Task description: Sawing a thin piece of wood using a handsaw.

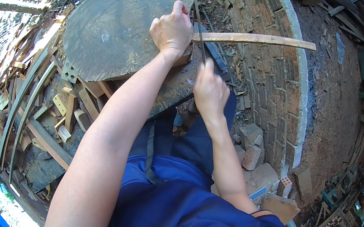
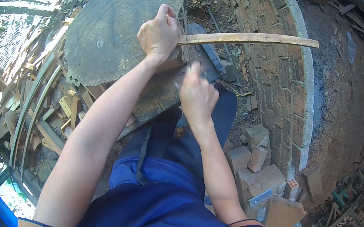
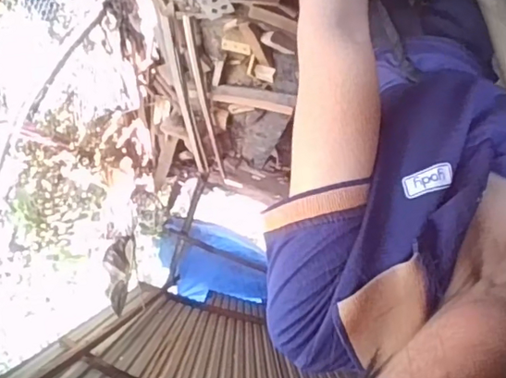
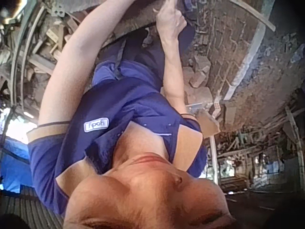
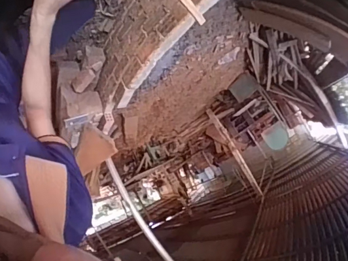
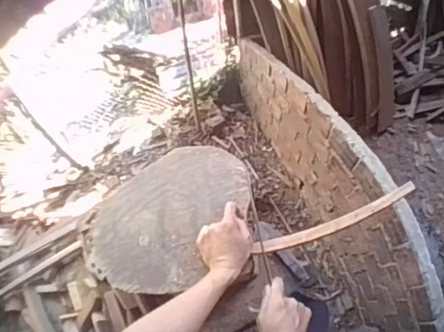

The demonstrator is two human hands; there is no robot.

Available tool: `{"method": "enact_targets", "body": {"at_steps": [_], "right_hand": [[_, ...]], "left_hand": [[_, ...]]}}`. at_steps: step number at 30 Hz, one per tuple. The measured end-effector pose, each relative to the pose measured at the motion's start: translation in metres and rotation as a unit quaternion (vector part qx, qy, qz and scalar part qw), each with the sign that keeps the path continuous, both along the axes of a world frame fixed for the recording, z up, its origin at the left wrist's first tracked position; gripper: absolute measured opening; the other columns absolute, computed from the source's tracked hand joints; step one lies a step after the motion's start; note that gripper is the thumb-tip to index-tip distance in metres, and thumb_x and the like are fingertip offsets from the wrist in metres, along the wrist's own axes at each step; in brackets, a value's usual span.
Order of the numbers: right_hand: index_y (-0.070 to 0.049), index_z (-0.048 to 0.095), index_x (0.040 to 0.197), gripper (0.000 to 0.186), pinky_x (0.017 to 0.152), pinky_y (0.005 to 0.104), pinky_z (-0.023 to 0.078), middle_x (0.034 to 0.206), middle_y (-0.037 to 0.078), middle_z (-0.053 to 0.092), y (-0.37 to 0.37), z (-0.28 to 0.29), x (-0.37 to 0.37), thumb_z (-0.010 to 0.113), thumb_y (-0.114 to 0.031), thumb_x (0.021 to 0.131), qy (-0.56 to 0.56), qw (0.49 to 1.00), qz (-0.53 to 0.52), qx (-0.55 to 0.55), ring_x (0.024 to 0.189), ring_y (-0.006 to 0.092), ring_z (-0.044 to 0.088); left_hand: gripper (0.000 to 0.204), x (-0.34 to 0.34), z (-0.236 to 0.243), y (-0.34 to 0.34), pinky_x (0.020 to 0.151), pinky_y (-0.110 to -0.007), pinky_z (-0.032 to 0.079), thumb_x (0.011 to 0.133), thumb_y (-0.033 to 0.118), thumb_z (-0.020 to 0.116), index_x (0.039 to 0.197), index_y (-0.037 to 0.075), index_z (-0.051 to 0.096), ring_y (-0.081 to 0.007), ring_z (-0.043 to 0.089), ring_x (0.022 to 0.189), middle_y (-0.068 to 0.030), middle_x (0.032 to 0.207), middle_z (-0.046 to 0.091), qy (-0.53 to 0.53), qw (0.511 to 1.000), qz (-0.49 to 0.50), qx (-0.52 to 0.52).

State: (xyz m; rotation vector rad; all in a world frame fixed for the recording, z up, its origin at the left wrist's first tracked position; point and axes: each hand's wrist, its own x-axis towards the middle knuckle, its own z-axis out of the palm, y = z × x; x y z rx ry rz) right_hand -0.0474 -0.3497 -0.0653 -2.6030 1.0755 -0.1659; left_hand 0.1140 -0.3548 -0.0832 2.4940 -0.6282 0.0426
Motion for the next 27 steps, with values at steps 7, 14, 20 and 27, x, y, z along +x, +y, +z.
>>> {"method": "enact_targets", "body": {"at_steps": [7, 14, 20, 27], "right_hand": [[-0.006, 0.051, 0.101, 0.015, 0.047, 0.0476, 0.052, 0.058, 0.018, 0.064, -0.004, 0.003, -0.001, 0.046, -0.02, 0.1, -0.007, 1.0, 0.012, 0.01, 0.055, 0.0362, 0.066], [-0.005, 0.052, 0.101, 0.016, 0.047, 0.048, 0.051, 0.058, 0.018, 0.064, 0.023, 0.004, -0.042, 0.046, -0.02, 0.1, 0.033, 0.998, 0.007, 0.046, 0.057, 0.0364, 0.067], [-0.006, 0.052, 0.099, 0.016, 0.05, 0.0479, 0.053, 0.06, 0.018, 0.065, -0.004, 0.009, 0.006, 0.047, -0.021, 0.1, -0.001, 1.0, -0.008, 0.015, 0.058, 0.0368, 0.067], [-0.007, 0.052, 0.101, 0.015, 0.049, 0.0475, 0.053, 0.058, 0.017, 0.064, 0.001, 0.01, -0.004, 0.048, -0.022, 0.099, 0.033, 0.999, -0.007, 0.024, 0.058, 0.036, 0.068]], "left_hand": [[0.009, -0.003, 0.005, -0.004, 0.066, -0.045, 0.051, 0.091, 0.023, 0.051, 0.094, 0.022, 0.06, -0.0333, 0.068, 0.069, -0.0108, 0.067, 0.067, 0.017, 1.0, -0.004, 0.012], [0.009, -0.002, 0.001, 0.0, 0.063, -0.046, 0.051, 0.091, 0.024, 0.052, 0.095, 0.022, 0.06, -0.034, 0.067, 0.068, -0.011, 0.067, 0.067, 0.005, 1.0, -0.016, -0.004], [0.009, -0.002, 0.001, -0.004, 0.064, -0.045, 0.051, 0.091, 0.024, 0.052, 0.094, 0.022, 0.06, -0.0337, 0.067, 0.067, -0.0101, 0.066, 0.067, -0.003, 1.0, -0.003, 0.013], [0.01, -0.003, 0.003, -0.003, 0.065, -0.046, 0.051, 0.092, 0.026, 0.052, 0.095, 0.022, 0.06, -0.034, 0.068, 0.07, -0.01, 0.069, 0.068, 0.0, 1.0, -0.003, 0.023]]}}
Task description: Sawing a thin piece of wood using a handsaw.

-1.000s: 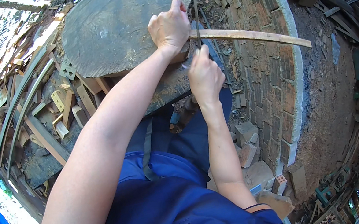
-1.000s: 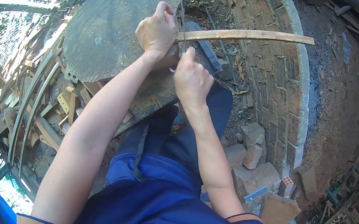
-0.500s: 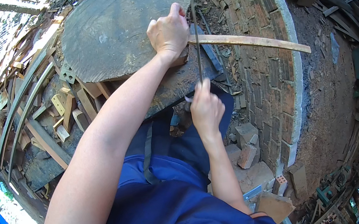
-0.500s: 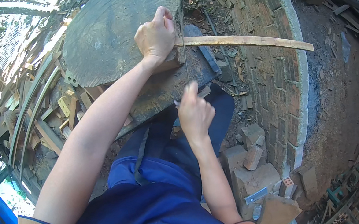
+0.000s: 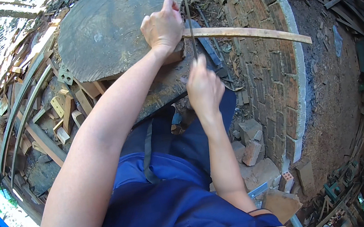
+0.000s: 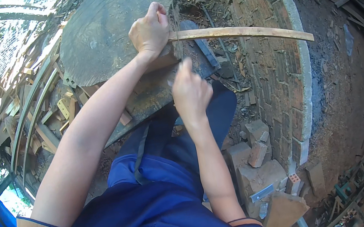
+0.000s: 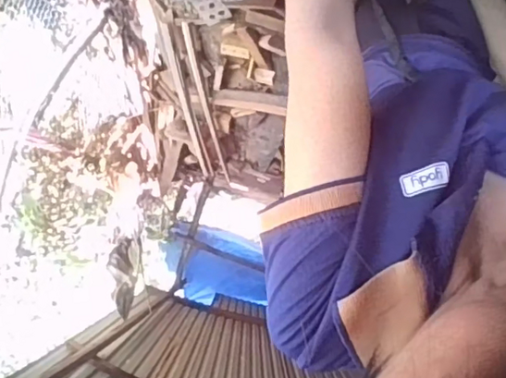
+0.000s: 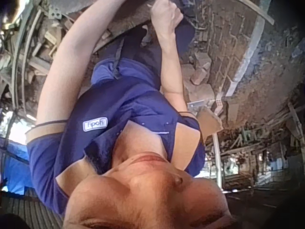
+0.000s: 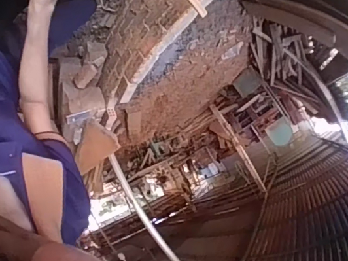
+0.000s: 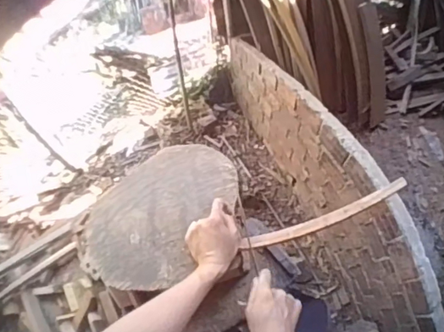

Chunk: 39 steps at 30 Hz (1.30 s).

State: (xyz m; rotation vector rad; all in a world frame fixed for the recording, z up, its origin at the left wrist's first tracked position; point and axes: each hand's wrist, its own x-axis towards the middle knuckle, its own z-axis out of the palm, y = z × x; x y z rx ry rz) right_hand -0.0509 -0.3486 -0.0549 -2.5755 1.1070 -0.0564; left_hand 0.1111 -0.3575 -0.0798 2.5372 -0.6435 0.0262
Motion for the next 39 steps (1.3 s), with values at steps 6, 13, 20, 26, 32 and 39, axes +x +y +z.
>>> {"method": "enact_targets", "body": {"at_steps": [6, 13, 20, 26, 32, 39], "right_hand": [[-0.007, 0.052, 0.103, 0.013, 0.048, 0.0461, 0.053, 0.058, 0.016, 0.064, 0.013, -0.004, -0.019, 0.052, -0.018, 0.096, 0.011, 1.0, 0.008, -0.022, 0.057, 0.034, 0.068], [-0.006, 0.051, 0.099, 0.012, 0.047, 0.0469, 0.052, 0.059, 0.016, 0.065, -0.013, -0.011, 0.015, 0.048, -0.017, 0.097, -0.045, 0.998, 0.017, -0.043, 0.056, 0.0342, 0.067], [-0.007, 0.052, 0.097, 0.013, 0.048, 0.0478, 0.052, 0.058, 0.016, 0.065, 0.012, -0.002, -0.028, 0.046, -0.018, 0.099, 0.016, 1.0, 0.014, -0.02, 0.056, 0.0353, 0.067], [-0.008, 0.052, 0.096, 0.012, 0.047, 0.0468, 0.053, 0.057, 0.016, 0.064, -0.006, -0.007, 0.006, 0.047, -0.019, 0.098, -0.038, 0.998, 0.021, -0.041, 0.054, 0.0353, 0.067], [-0.007, 0.053, 0.101, 0.014, 0.048, 0.0457, 0.053, 0.057, 0.016, 0.064, -0.002, -0.007, -0.006, 0.05, -0.02, 0.098, -0.005, 0.999, 0.02, -0.026, 0.056, 0.0345, 0.067], [-0.009, 0.052, 0.099, 0.012, 0.048, 0.0465, 0.053, 0.057, 0.016, 0.064, 0.017, -0.004, -0.024, 0.05, -0.02, 0.098, 0.013, 0.999, 0.015, -0.031, 0.056, 0.0343, 0.068]], "left_hand": [[0.011, 0.002, -0.004, 0.001, 0.066, -0.046, 0.051, 0.092, 0.026, 0.051, 0.096, 0.022, 0.06, -0.0341, 0.068, 0.072, -0.0097, 0.071, 0.069, 0.005, 1.0, 0.014, 0.0], [0.011, 0.001, 0.0, -0.005, 0.066, -0.046, 0.052, 0.092, 0.026, 0.051, 0.095, 0.022, 0.061, -0.0338, 0.069, 0.073, -0.0099, 0.071, 0.069, 0.012, 1.0, 0.02, 0.005], [0.011, -0.001, 0.001, 0.002, 0.066, -0.046, 0.052, 0.091, 0.025, 0.051, 0.095, 0.022, 0.061, -0.0341, 0.069, 0.072, -0.0111, 0.07, 0.068, 0.008, 1.0, 0.011, -0.004], [0.01, 0.002, -0.004, 0.002, 0.064, -0.046, 0.052, 0.091, 0.026, 0.052, 0.094, 0.022, 0.061, -0.0345, 0.068, 0.07, -0.0108, 0.069, 0.068, 0.002, 1.0, 0.024, 0.001], [0.01, -0.001, -0.003, -0.001, 0.064, -0.046, 0.052, 0.091, 0.026, 0.052, 0.095, 0.022, 0.061, -0.0346, 0.068, 0.07, -0.0109, 0.069, 0.068, -0.022, 1.0, 0.002, -0.012], [0.011, 0.002, -0.005, 0.003, 0.063, -0.046, 0.052, 0.092, 0.026, 0.052, 0.095, 0.022, 0.061, -0.0342, 0.068, 0.07, -0.0106, 0.069, 0.068, -0.006, 1.0, 0.012, -0.008]]}}
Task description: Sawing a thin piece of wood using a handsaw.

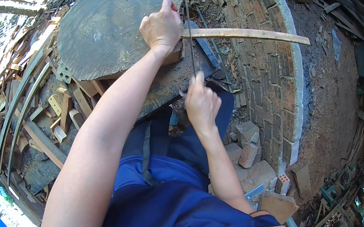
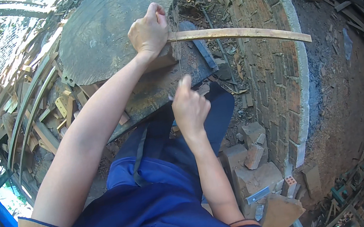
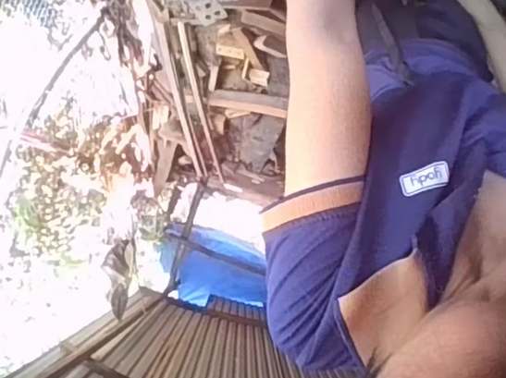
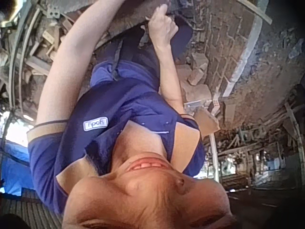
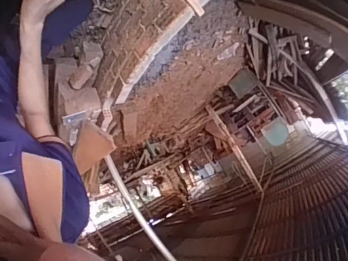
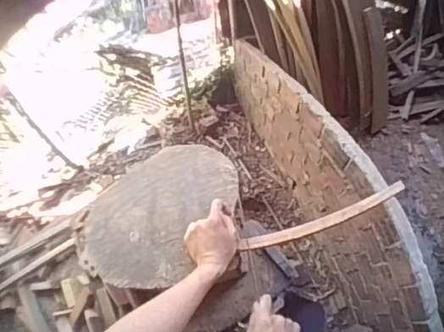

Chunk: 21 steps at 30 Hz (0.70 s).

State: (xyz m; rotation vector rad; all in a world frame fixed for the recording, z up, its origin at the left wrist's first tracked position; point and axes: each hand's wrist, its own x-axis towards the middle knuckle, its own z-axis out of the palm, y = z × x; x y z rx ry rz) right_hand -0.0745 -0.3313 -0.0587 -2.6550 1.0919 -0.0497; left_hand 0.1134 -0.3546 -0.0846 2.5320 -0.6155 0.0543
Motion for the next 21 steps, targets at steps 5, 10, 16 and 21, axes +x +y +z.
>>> {"method": "enact_targets", "body": {"at_steps": [5, 10, 16, 21], "right_hand": [[-0.008, 0.05, 0.099, 0.012, 0.048, 0.0462, 0.053, 0.056, 0.015, 0.064, -0.027, -0.007, 0.029, 0.05, -0.02, 0.097, -0.057, 0.998, 0.004, -0.016, 0.056, 0.0343, 0.067], [-0.007, 0.05, 0.101, 0.013, 0.046, 0.0464, 0.052, 0.056, 0.014, 0.064, -0.022, -0.01, 0.03, 0.049, -0.02, 0.098, -0.053, 0.998, 0.004, -0.035, 0.053, 0.0343, 0.066], [-0.007, 0.05, 0.101, 0.014, 0.046, 0.0467, 0.052, 0.054, 0.014, 0.063, -0.025, -0.016, 0.04, 0.048, -0.02, 0.098, -0.059, 0.997, -0.007, -0.05, 0.052, 0.0338, 0.066], [-0.003, 0.053, 0.11, 0.023, 0.049, 0.0503, 0.052, 0.06, 0.02, 0.064, -0.019, -0.016, 0.033, 0.046, -0.023, 0.101, -0.049, 0.998, -0.017, 0.024, 0.058, 0.0389, 0.066]], "left_hand": [[0.01, -0.001, 0.004, -0.007, 0.064, -0.047, 0.052, 0.092, 0.026, 0.052, 0.095, 0.022, 0.061, -0.0342, 0.068, 0.071, -0.0104, 0.069, 0.068, 0.0, 1.0, -0.012, 0.003], [0.009, -0.001, -0.002, -0.001, 0.061, -0.046, 0.052, 0.091, 0.026, 0.053, 0.094, 0.023, 0.061, -0.0345, 0.068, 0.067, -0.0107, 0.066, 0.067, -0.014, 1.0, -0.017, 0.005], [0.008, -0.001, 0.002, -0.006, 0.06, -0.046, 0.051, 0.09, 0.026, 0.053, 0.093, 0.023, 0.061, -0.0341, 0.067, 0.065, -0.0105, 0.065, 0.066, -0.014, 1.0, -0.01, 0.006], [0.007, -0.003, 0.004, -0.006, 0.065, -0.042, 0.049, 0.089, 0.021, 0.055, 0.092, 0.021, 0.061, -0.0307, 0.067, 0.065, -0.0112, 0.068, 0.068, 0.005, 1.0, 0.004, 0.003]]}}
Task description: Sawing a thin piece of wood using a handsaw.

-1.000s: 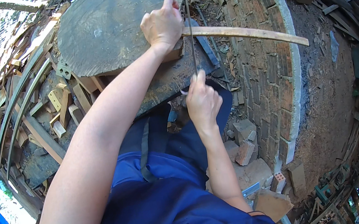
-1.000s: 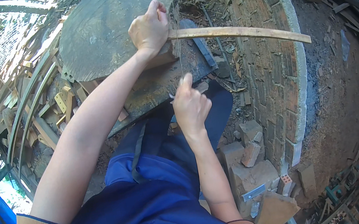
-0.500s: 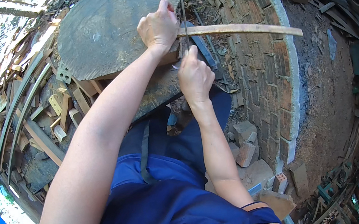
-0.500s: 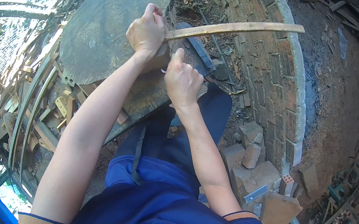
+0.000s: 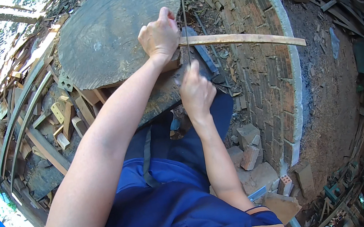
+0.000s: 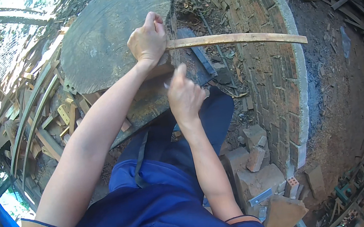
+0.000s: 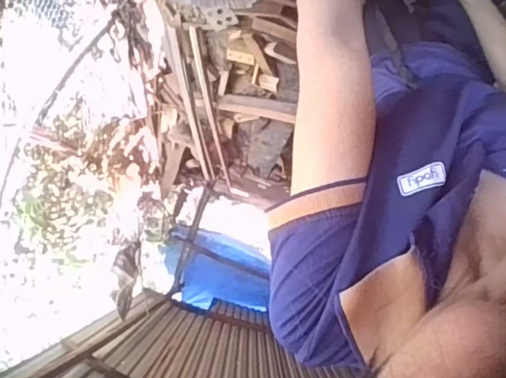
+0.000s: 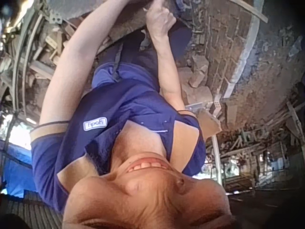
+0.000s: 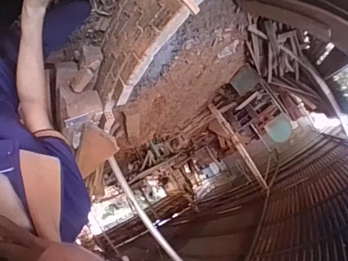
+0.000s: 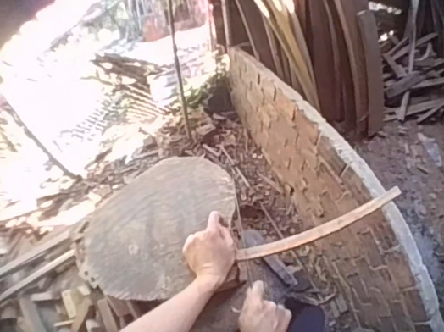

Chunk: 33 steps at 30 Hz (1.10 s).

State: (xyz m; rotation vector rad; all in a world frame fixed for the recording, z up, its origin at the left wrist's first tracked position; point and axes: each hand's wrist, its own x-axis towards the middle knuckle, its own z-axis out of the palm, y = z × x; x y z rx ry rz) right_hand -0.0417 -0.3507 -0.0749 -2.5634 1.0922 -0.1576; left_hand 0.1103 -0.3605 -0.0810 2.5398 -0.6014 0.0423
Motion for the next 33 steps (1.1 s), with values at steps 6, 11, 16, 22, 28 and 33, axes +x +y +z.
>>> {"method": "enact_targets", "body": {"at_steps": [6, 11, 16, 22, 28, 33], "right_hand": [[-0.007, 0.05, 0.098, 0.01, 0.047, 0.0466, 0.053, 0.056, 0.016, 0.064, 0.005, 0.003, -0.016, 0.052, -0.016, 0.094, -0.017, 0.999, 0.013, -0.039, 0.054, 0.0344, 0.067], [-0.006, 0.051, 0.099, 0.011, 0.046, 0.046, 0.053, 0.056, 0.015, 0.064, 0.003, 0.0, -0.004, 0.05, -0.017, 0.095, -0.02, 0.999, 0.002, -0.048, 0.053, 0.0326, 0.067], [-0.005, 0.052, 0.101, 0.012, 0.046, 0.0452, 0.052, 0.056, 0.015, 0.064, 0.017, 0.006, -0.037, 0.051, -0.016, 0.095, 0.026, 0.999, 0.01, -0.02, 0.052, 0.0322, 0.067], [-0.005, 0.052, 0.1, 0.012, 0.048, 0.0447, 0.053, 0.058, 0.015, 0.065, 0.002, 0.003, -0.005, 0.052, -0.015, 0.093, -0.008, 1.0, 0.009, -0.026, 0.054, 0.0333, 0.067], [-0.005, 0.053, 0.103, 0.015, 0.047, 0.0466, 0.052, 0.059, 0.017, 0.064, 0.007, 0.008, -0.024, 0.05, -0.018, 0.097, 0.005, 1.0, 0.013, -0.008, 0.055, 0.0343, 0.067], [-0.007, 0.05, 0.094, 0.009, 0.045, 0.0448, 0.052, 0.057, 0.014, 0.064, -0.003, -0.002, -0.003, 0.051, -0.015, 0.095, -0.015, 0.999, 0.017, -0.037, 0.055, 0.0323, 0.068]], "left_hand": [[0.009, 0.003, 0.002, 0.003, 0.064, -0.044, 0.051, 0.09, 0.024, 0.054, 0.094, 0.022, 0.061, -0.0328, 0.068, 0.067, -0.012, 0.068, 0.068, -0.001, 1.0, -0.011, 0.01], [0.01, 0.004, -0.004, 0.001, 0.063, -0.046, 0.051, 0.092, 0.027, 0.053, 0.095, 0.023, 0.061, -0.0349, 0.068, 0.069, -0.0117, 0.069, 0.067, -0.014, 1.0, -0.006, 0.007], [0.01, 0.003, 0.002, 0.0, 0.064, -0.047, 0.051, 0.091, 0.027, 0.053, 0.096, 0.023, 0.061, -0.0349, 0.068, 0.07, -0.0117, 0.069, 0.068, 0.0, 1.0, -0.016, -0.002], [0.011, 0.005, -0.003, 0.003, 0.064, -0.047, 0.051, 0.091, 0.028, 0.053, 0.096, 0.023, 0.061, -0.0346, 0.068, 0.069, -0.0113, 0.068, 0.067, -0.008, 1.0, -0.003, 0.007], [0.01, 0.002, 0.003, 0.0, 0.063, -0.046, 0.051, 0.092, 0.027, 0.053, 0.095, 0.023, 0.061, -0.0343, 0.068, 0.069, -0.0112, 0.068, 0.067, 0.006, 1.0, -0.013, 0.002], [0.008, 0.001, -0.001, 0.001, 0.063, -0.045, 0.051, 0.09, 0.024, 0.054, 0.092, 0.022, 0.062, -0.033, 0.068, 0.067, -0.0116, 0.067, 0.067, -0.006, 1.0, 0.0, 0.003]]}}
